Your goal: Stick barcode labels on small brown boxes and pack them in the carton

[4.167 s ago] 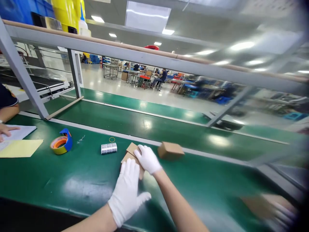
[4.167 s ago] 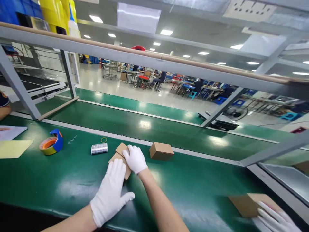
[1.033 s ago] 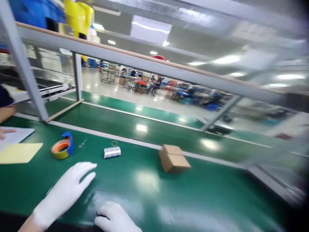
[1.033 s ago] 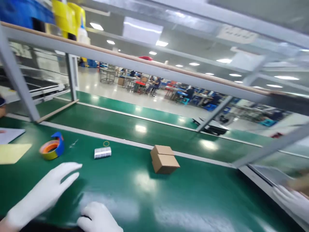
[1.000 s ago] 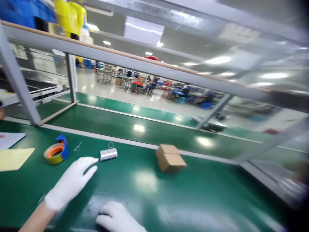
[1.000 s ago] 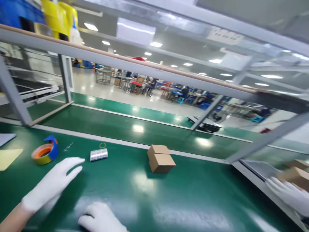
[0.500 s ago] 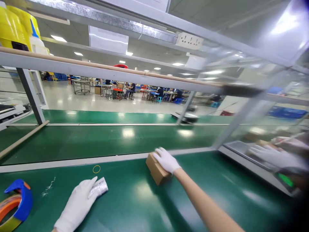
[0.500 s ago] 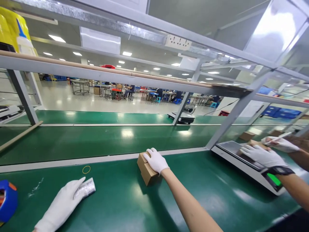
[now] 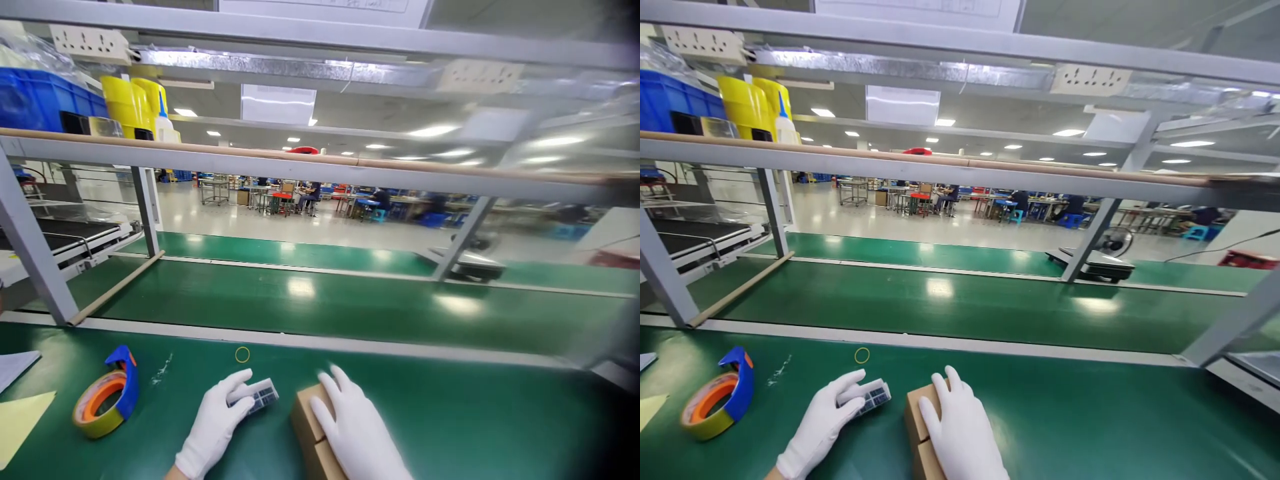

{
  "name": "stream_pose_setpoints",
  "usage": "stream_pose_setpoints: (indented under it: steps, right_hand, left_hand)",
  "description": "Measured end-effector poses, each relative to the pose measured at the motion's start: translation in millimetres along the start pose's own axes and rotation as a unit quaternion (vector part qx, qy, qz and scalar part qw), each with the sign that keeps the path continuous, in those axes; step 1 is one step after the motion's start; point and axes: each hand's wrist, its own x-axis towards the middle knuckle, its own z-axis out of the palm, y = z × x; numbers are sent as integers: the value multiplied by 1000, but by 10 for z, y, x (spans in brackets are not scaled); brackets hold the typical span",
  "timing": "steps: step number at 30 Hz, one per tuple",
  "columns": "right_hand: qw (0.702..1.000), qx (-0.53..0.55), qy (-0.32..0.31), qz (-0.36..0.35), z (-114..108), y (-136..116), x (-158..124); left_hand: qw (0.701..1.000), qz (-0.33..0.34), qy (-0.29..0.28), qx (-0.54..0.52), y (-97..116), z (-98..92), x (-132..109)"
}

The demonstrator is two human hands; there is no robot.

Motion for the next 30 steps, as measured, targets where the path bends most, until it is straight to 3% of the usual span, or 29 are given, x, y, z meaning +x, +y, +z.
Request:
stream_pose_setpoints:
  steps: [5,8,11,15,17,21,30]
  right_hand:
    - [999,-3,12,-51,-166,-121,69]
    - [988,89,13,-124,-329,-371,239]
    - [959,211,-61,-179,-413,-704,521]
    - [926,269,-160,-212,-269,-987,859]
    - [915,288,-182,-215,-132,-1027,933]
    - [911,326,-147,-206,73,-994,919]
    - [882,396,-165,-195,87,-937,873]
  left_hand:
    - [999,13,-12,-32,44,-42,-26]
    - [998,22,-17,-56,50,-56,-39]
    - [997,27,-11,-70,35,-60,-36]
    - [990,24,1,-139,-10,-80,4]
    - [985,25,11,-172,-26,-103,31]
    - [974,16,5,-225,-16,-157,63]
    - [975,5,-5,-221,92,-254,56]
